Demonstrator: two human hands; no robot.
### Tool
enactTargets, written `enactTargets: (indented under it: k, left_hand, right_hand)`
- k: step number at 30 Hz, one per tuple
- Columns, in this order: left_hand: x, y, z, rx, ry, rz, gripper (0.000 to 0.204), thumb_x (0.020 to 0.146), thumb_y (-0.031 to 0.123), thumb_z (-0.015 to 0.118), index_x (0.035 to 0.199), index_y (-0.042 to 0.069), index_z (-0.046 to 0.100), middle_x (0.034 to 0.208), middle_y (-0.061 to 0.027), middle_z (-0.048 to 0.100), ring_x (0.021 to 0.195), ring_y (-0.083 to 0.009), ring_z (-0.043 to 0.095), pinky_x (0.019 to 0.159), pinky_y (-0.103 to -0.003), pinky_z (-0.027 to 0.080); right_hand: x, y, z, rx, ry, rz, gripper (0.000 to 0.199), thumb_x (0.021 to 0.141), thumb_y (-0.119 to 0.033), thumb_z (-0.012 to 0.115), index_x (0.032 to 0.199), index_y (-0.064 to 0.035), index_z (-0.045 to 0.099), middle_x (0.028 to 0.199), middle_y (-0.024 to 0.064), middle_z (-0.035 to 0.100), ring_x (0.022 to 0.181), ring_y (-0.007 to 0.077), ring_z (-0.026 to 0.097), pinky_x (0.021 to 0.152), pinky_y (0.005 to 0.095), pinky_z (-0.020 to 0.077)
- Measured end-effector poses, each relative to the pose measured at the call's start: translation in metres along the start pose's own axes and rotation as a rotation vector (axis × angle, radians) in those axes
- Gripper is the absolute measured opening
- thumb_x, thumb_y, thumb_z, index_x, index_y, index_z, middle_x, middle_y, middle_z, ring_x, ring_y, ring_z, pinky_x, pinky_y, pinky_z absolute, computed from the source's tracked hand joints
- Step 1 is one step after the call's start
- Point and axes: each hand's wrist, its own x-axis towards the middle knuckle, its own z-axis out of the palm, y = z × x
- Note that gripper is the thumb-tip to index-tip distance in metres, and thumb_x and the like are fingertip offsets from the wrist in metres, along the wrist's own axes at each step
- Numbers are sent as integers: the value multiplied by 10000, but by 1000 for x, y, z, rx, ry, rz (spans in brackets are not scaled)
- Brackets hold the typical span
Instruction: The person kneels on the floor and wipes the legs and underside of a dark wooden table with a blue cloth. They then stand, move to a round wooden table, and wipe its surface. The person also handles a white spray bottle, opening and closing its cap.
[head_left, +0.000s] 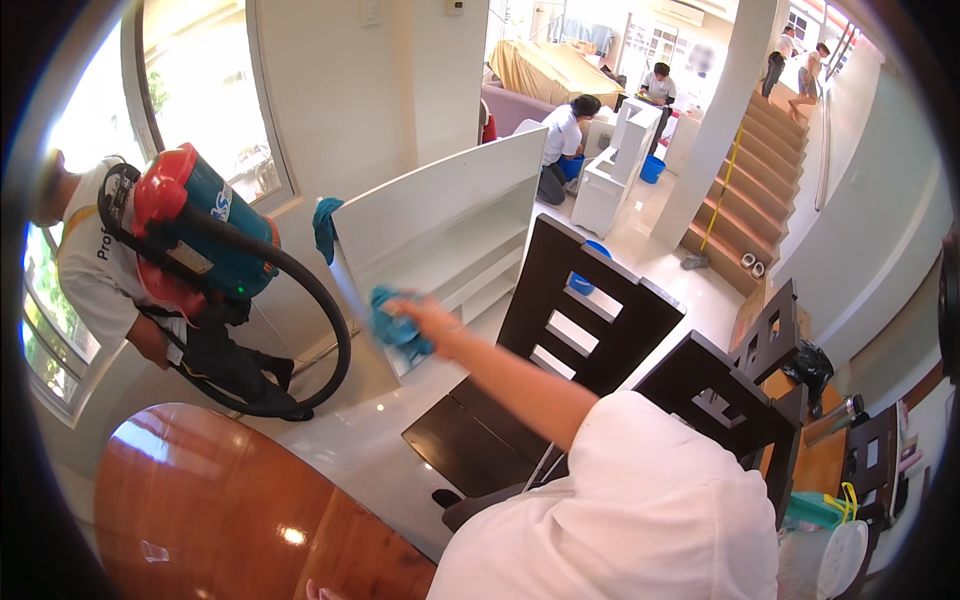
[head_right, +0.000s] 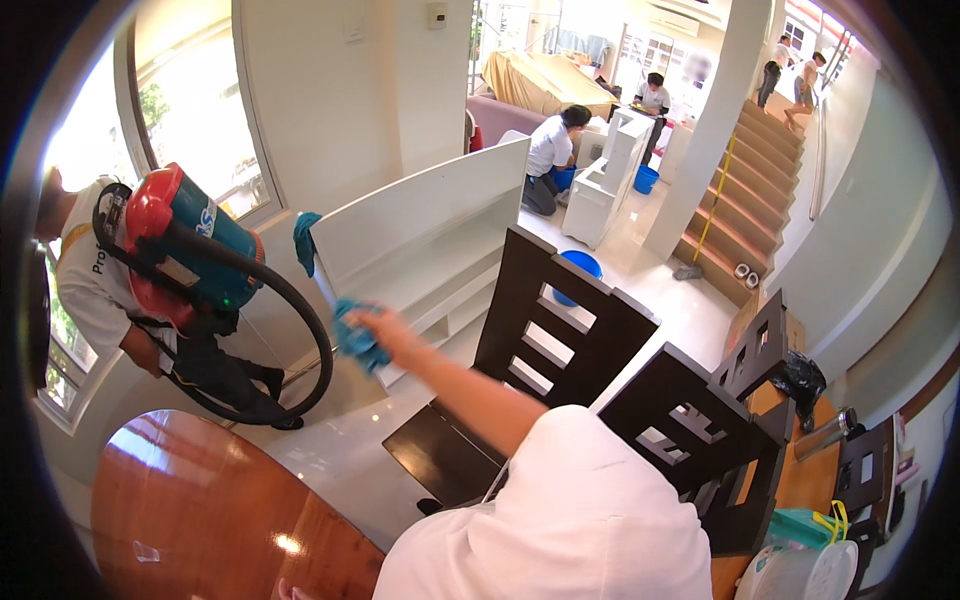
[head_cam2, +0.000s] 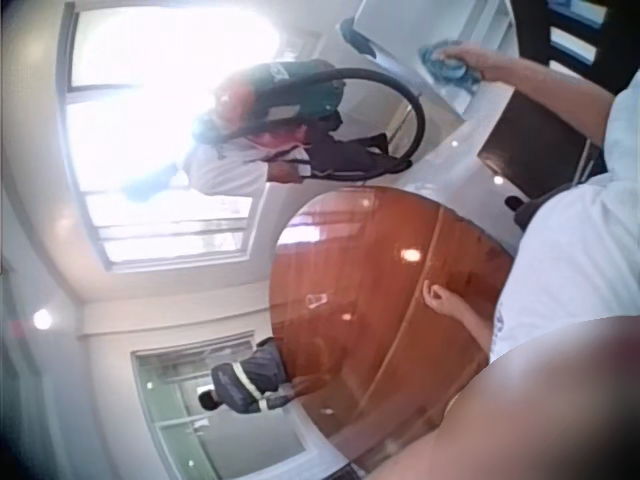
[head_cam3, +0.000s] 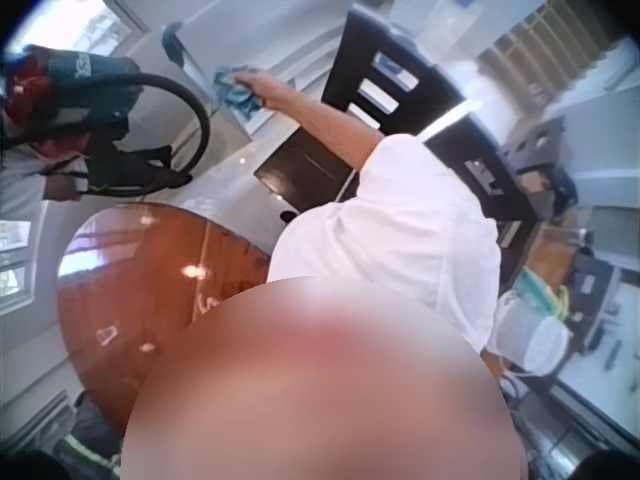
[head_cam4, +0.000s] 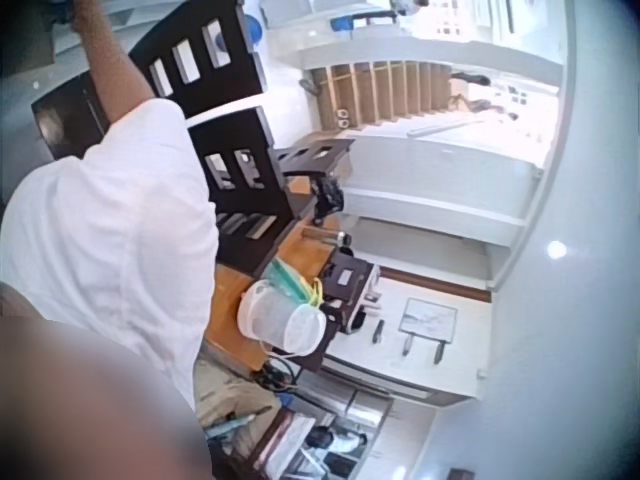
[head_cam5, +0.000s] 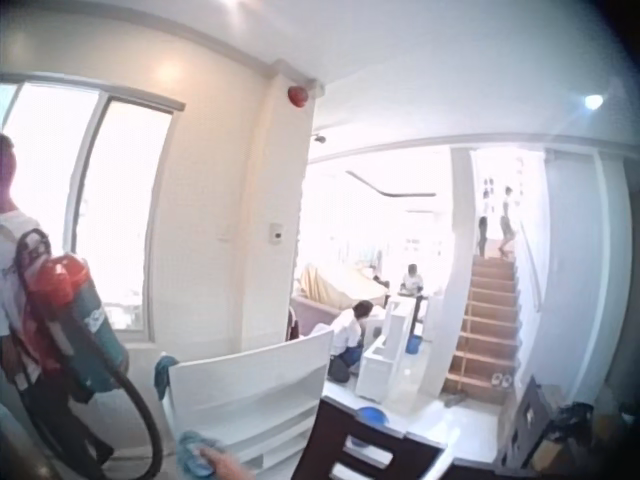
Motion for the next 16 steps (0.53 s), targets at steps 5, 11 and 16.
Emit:
enactTargets:
  k: [5,11,16]
  left_hand:
    - [14,15,12,58,-55,-25,270,837,46,524,1082,8,631,1088,-151,619,916,-271,585,791,-338,474]
    - [37,37,37,43,-137,86,252,868,91,540,1093,20,629,1091,-139,618,946,-259,592,819,-341,482]
    - [66,60,74,-144,-253,245,272,877,96,571,1139,30,602,1107,-134,611,984,-265,594,864,-344,489]
  right_hand:
    - [17,-127,-178,-80,559,-509,382,754,-225,722,1063,-97,538,818,37,568,685,158,574,599,331,501]
    - [-32,-199,-436,-652,1716,-885,505,759,-273,676,1150,-18,483,954,157,616,794,281,624,752,375,492]
    - [-41,-179,-503,-795,1598,-65,540,808,-203,631,1267,-34,402,1116,203,603,914,351,641,823,482,516]
